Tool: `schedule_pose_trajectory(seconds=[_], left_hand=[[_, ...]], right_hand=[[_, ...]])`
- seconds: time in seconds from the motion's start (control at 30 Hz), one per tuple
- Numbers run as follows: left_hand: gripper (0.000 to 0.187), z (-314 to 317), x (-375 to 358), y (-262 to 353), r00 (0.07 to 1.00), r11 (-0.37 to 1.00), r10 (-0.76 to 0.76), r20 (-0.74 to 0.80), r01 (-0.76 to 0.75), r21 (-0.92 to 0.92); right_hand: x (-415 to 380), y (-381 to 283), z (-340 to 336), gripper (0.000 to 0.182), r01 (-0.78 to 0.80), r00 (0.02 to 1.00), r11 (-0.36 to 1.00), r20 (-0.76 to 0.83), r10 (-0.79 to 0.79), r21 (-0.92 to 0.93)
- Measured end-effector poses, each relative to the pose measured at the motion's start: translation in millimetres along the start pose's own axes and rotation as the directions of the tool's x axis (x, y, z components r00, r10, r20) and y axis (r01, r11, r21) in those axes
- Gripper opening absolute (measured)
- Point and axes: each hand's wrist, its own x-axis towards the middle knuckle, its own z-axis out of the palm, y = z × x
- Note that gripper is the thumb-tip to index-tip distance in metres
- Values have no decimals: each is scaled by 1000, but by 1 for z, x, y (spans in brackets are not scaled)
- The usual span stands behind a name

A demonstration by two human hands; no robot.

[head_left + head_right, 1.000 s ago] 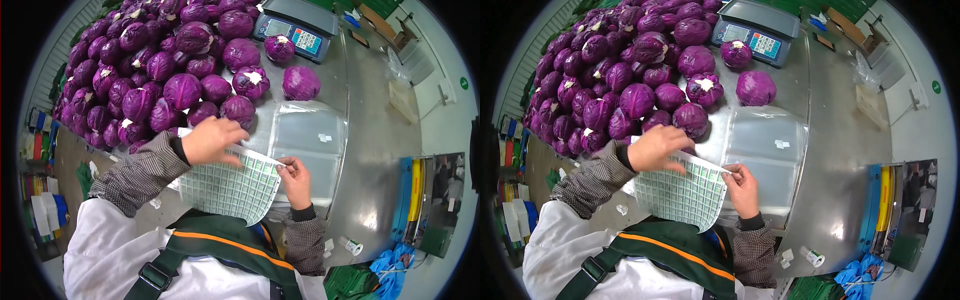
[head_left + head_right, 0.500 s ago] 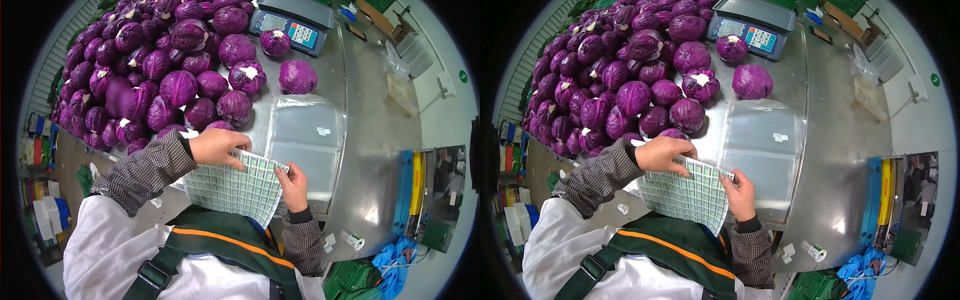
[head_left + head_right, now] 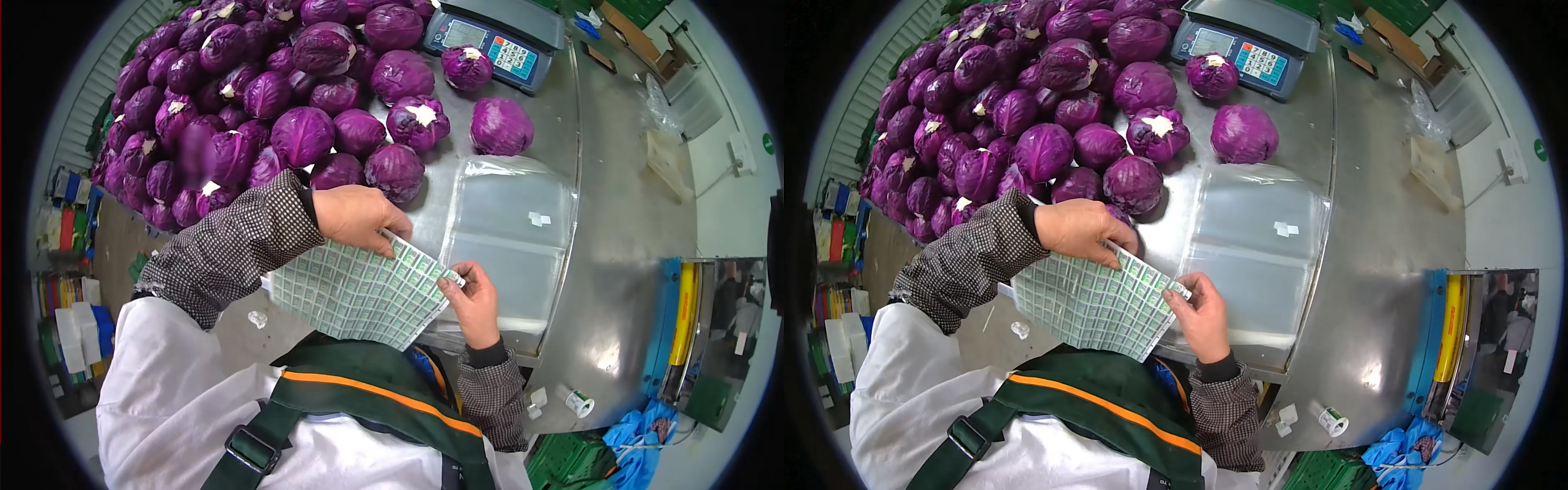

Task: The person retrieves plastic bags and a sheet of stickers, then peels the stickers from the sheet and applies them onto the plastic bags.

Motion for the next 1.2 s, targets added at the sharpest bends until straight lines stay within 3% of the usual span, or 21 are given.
schedule_pose_trajectory(seconds=[0.17, 0.23, 0.27, 0.37, 0.47, 0.57, 0.67, 0.77, 0.87, 0.97, 1.07, 1.17, 1.2], left_hand=[[18, 18, -2, -2, 988, 995, 3, -152, 12, 98], [18, 22, -2, -5, 981, 985, 30, -194, 4, 171], [17, 21, -2, -5, 990, 984, -9, -143, 34, 173], [17, 15, 0, -6, 994, 989, -95, -55, 100, 108], [16, 10, 0, 1, 986, 994, -107, -125, 104, -29], [16, 9, 1, -4, 993, 995, -97, -73, 98, 11], [17, 3, 2, -9, 998, 998, -32, -45, 34, 47], [17, -1, 5, -8, 999, 996, 25, -39, -22, 84], [18, -5, 6, -6, 1000, 997, -3, -21, 5, 72], [20, -5, 7, -8, 999, 997, -41, 4, 41, 67], [18, -5, 10, -18, 999, 999, 10, 39, -12, 44], [15, -14, 18, -9, 994, 918, -103, 20, 87, 386], [17, -11, 22, -12, 989, 864, -144, 23, 114, 490]], right_hand=[[4, 15, -1, 14, 58, 998, 998, -17, -58, -15], [2, 20, -1, 15, 81, 995, 988, -46, -88, -132], [2, 21, -1, 16, 92, 993, 977, -59, -105, -192], [-1, 16, 6, 18, 58, 991, 993, -114, -71, -106], [-2, 17, 3, 17, 39, 992, 995, -115, -49, -87], [2, 16, -6, 22, 129, 992, 936, 55, -117, -327], [16, -10, -1, 28, 355, 933, 762, 152, -326, -542], [31, -21, -2, 28, 306, 948, 742, 261, -181, -596], [41, -19, 1, 24, 215, 960, 783, 274, -59, -584], [38, -19, 9, 19, 295, 947, 750, 285, -147, -592], [33, -10, 18, 16, 556, 822, 426, 393, -413, -714], [13, -14, 36, 12, 681, 677, 141, 546, -493, -718], [9, -6, 32, 9, 650, 705, 236, 457, -543, -722]])
